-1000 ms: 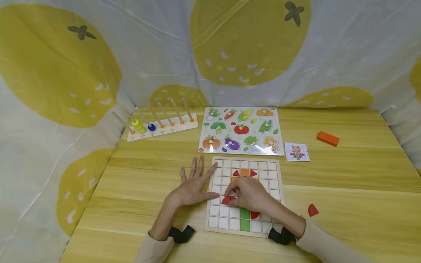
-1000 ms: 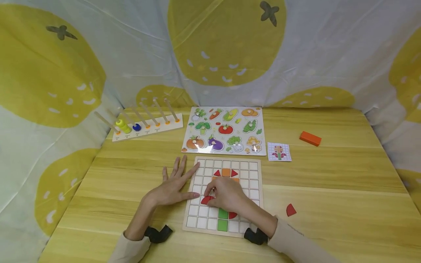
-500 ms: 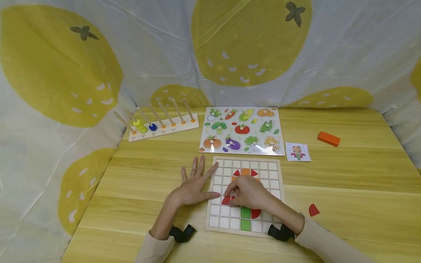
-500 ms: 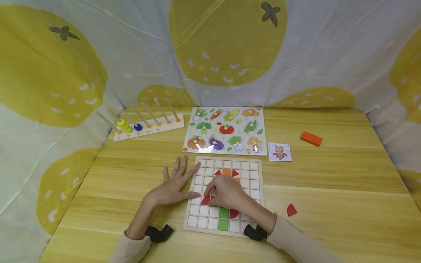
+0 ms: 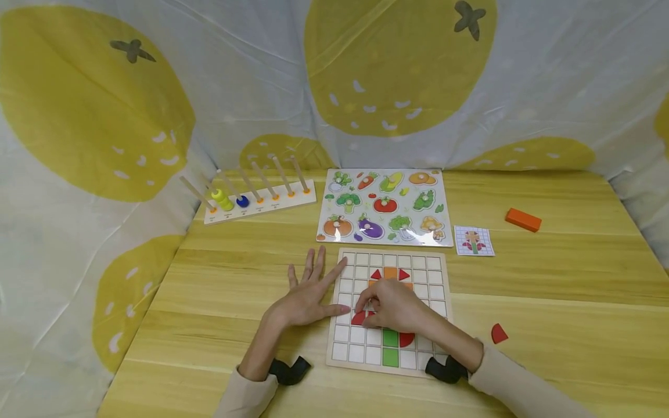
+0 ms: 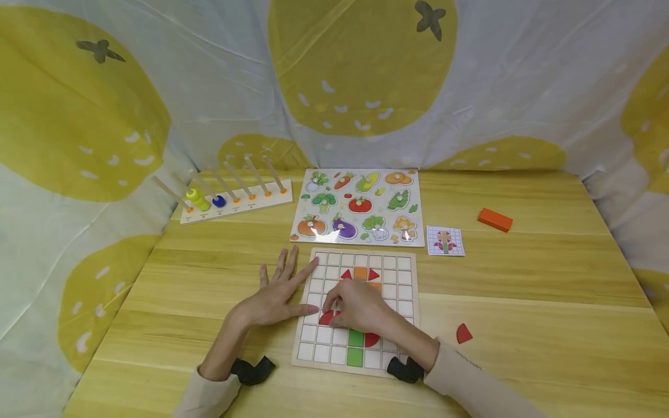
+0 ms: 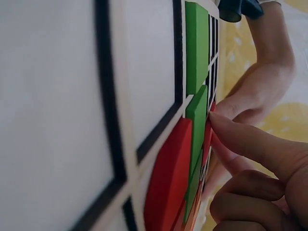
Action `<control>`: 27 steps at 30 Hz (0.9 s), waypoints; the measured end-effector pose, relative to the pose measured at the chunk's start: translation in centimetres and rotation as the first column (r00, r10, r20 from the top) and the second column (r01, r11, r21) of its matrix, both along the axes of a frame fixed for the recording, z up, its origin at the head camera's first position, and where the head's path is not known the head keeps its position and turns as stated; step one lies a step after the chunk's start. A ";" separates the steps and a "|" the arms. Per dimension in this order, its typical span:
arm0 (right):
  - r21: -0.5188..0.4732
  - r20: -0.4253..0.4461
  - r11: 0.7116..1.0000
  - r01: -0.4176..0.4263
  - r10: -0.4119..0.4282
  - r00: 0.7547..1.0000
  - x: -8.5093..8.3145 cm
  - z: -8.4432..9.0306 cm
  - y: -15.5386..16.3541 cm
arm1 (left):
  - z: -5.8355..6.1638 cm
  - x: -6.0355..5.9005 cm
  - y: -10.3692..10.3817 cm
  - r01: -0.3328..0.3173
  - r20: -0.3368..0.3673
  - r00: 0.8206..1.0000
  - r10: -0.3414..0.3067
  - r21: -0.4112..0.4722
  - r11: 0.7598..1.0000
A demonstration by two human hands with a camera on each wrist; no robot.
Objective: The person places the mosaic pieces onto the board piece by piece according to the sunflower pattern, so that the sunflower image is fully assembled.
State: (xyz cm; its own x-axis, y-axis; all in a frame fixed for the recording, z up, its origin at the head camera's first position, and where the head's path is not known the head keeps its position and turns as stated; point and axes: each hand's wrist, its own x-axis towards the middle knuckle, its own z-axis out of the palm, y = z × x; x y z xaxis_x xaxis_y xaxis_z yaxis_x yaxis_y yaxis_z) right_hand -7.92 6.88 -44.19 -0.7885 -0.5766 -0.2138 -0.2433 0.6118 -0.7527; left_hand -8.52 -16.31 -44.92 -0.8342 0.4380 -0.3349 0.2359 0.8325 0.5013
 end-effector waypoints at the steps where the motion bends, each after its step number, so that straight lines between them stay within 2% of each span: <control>1: -0.003 -0.001 1.000 -0.002 0.002 1.000 0.0 0.0 0.0 | 0.0 0.0 0.0 0.000 0.000 1.000 0.000 0.000 1.000; 7: -0.010 -0.009 1.000 -0.009 0.009 1.000 -0.1 -0.1 -0.1 | -0.1 -0.1 0.0 0.001 0.000 1.000 -0.001 0.000 1.000; 15: -0.022 0.045 1.000 0.003 -0.002 0.999 -0.1 -0.1 -0.1 | -0.1 -0.2 0.0 0.003 0.001 1.000 -0.003 -0.009 1.000; 19: -0.061 0.082 0.998 0.001 0.004 0.997 -0.2 0.1 0.1 | 0.0 -0.1 0.0 0.003 -0.004 1.000 -0.004 -0.009 1.000; 23: -0.118 0.098 0.993 -0.009 0.021 0.995 -0.3 0.6 1.6 | 0.1 0.0 0.1 0.002 -0.003 1.000 -0.002 -0.013 1.000; 27: -0.151 0.094 0.989 -0.009 0.023 0.995 -0.4 1.3 4.8 | 0.1 0.0 0.1 0.002 0.002 1.000 -0.002 -0.021 1.000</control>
State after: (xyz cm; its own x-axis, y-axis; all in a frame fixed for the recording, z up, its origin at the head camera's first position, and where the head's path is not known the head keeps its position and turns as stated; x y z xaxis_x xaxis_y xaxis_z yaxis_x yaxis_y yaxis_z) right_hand -8.31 11.69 -42.87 -0.7592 -0.6201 -0.1978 -0.1746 0.4868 -0.8559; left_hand -8.55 -16.22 -44.84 -0.8328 0.4327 -0.3453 0.2369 0.8423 0.4841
